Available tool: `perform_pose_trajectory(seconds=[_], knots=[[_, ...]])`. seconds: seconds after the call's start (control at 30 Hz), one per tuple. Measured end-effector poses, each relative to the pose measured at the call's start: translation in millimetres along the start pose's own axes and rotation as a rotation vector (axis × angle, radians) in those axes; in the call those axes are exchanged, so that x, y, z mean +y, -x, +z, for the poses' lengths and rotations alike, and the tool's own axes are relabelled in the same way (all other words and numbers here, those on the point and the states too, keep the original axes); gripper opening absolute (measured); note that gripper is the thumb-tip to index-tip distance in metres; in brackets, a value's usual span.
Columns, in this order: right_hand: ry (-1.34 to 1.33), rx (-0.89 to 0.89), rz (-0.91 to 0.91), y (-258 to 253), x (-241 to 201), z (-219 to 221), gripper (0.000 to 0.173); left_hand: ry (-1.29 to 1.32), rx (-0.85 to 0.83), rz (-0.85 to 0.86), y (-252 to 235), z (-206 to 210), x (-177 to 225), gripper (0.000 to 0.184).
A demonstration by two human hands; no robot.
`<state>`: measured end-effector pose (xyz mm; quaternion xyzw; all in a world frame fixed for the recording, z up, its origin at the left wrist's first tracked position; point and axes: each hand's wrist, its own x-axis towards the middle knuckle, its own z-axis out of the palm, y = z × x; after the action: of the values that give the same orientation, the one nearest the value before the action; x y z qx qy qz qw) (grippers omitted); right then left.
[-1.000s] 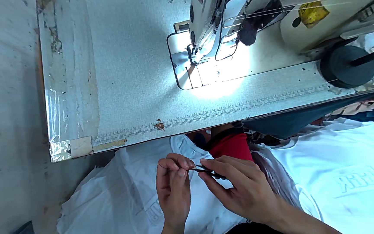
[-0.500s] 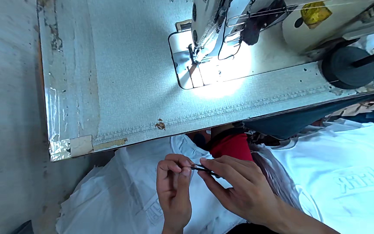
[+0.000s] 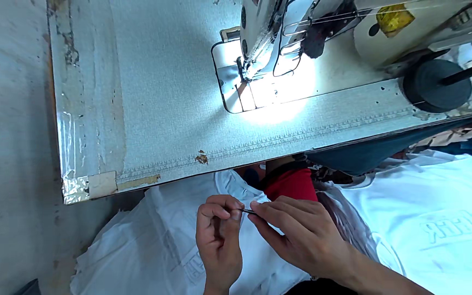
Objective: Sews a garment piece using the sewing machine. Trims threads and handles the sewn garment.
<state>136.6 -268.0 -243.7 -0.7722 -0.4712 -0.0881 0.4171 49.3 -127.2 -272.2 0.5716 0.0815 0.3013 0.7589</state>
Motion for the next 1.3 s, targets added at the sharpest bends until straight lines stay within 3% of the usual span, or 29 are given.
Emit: perform_pose_trajectory(seconds=[0.9,1.3], knots=[[-0.112,0.002,-0.069,4.3,10.8,-2.1,0.016,0.171,0.001,-0.055,2.0,-1.4,-3.4,0.011],[-0.163,0.04,0.084,4.7,8.7,-0.1,0.024,0.202,0.023,-0.071,0.9,-3.8,-3.8,0.009]])
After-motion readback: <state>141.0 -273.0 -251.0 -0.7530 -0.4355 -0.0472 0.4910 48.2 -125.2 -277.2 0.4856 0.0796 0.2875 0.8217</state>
